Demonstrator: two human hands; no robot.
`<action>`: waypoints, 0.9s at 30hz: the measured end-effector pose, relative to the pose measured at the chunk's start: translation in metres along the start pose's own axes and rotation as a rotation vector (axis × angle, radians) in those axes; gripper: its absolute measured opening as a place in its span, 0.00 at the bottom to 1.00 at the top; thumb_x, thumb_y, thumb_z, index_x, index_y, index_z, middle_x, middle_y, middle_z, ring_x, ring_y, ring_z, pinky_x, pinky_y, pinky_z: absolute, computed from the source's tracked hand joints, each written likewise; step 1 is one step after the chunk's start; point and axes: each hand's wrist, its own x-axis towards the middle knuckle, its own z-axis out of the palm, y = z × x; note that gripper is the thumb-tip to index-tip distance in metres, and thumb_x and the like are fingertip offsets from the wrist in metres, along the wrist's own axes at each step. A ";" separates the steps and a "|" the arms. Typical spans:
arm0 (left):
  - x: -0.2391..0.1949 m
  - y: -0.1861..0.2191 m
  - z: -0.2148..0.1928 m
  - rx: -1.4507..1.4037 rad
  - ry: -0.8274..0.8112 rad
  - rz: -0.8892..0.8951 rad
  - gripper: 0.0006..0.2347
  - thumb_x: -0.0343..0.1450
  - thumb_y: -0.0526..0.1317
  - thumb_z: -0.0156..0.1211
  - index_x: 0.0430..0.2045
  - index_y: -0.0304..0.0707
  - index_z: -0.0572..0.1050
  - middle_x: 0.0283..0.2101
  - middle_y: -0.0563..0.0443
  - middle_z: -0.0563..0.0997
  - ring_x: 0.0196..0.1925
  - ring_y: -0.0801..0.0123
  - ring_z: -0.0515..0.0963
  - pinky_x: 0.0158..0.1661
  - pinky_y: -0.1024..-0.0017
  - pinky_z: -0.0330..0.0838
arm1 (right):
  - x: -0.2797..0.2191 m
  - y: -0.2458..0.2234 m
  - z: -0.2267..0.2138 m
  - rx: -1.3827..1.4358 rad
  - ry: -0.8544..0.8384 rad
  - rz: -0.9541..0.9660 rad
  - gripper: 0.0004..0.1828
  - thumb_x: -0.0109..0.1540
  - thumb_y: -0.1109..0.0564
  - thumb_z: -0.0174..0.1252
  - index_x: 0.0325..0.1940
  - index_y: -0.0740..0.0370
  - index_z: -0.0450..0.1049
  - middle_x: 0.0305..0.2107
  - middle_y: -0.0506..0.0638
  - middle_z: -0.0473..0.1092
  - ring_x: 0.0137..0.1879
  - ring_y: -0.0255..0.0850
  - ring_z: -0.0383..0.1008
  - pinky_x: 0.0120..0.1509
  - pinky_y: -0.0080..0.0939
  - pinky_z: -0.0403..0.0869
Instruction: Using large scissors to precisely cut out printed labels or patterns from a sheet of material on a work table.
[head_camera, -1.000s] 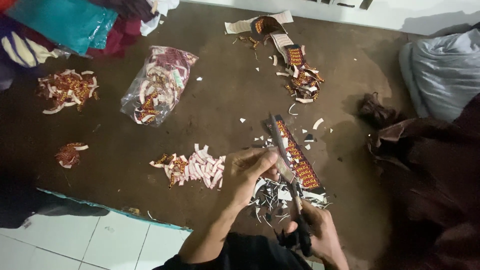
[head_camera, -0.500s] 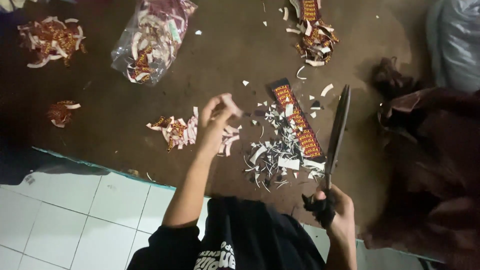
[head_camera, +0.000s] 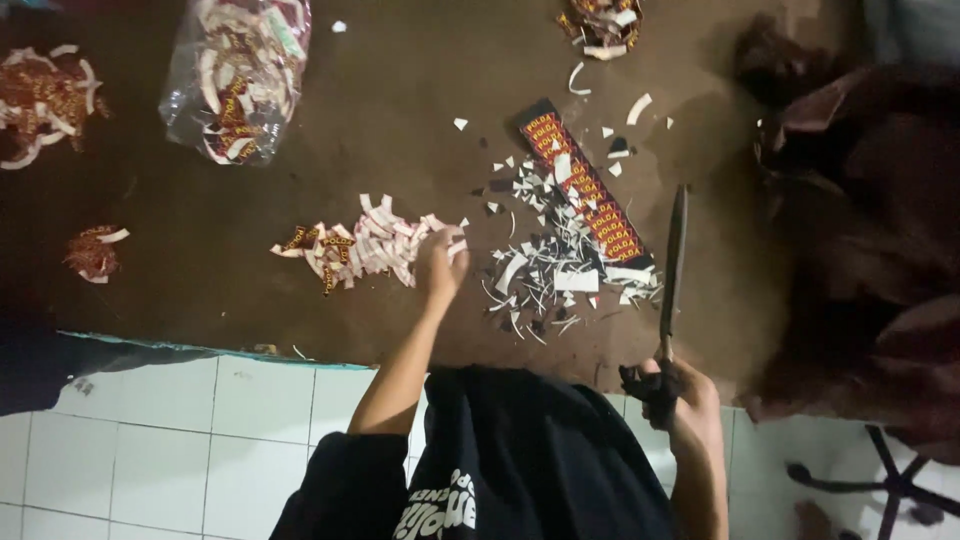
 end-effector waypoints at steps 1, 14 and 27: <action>-0.005 0.012 0.011 0.022 -0.140 0.031 0.15 0.70 0.35 0.62 0.51 0.33 0.75 0.51 0.43 0.79 0.57 0.53 0.76 0.59 0.58 0.71 | 0.002 0.006 -0.001 0.018 -0.012 0.023 0.20 0.63 0.46 0.60 0.37 0.70 0.76 0.25 0.59 0.72 0.22 0.41 0.64 0.21 0.36 0.60; -0.082 -0.003 0.125 -0.063 -0.423 0.449 0.10 0.70 0.34 0.61 0.43 0.44 0.82 0.56 0.41 0.74 0.59 0.49 0.74 0.59 0.62 0.70 | -0.006 0.034 -0.005 -0.278 0.085 0.201 0.19 0.56 0.48 0.63 0.30 0.71 0.80 0.13 0.63 0.70 0.21 0.51 0.76 0.24 0.48 0.72; -0.054 0.027 0.080 -0.064 -0.568 0.412 0.24 0.67 0.39 0.65 0.60 0.54 0.73 0.53 0.46 0.79 0.58 0.55 0.77 0.58 0.60 0.71 | 0.008 0.042 0.001 -0.695 -0.098 0.192 0.20 0.56 0.47 0.58 0.34 0.67 0.84 0.24 0.66 0.78 0.40 0.65 0.81 0.43 0.58 0.75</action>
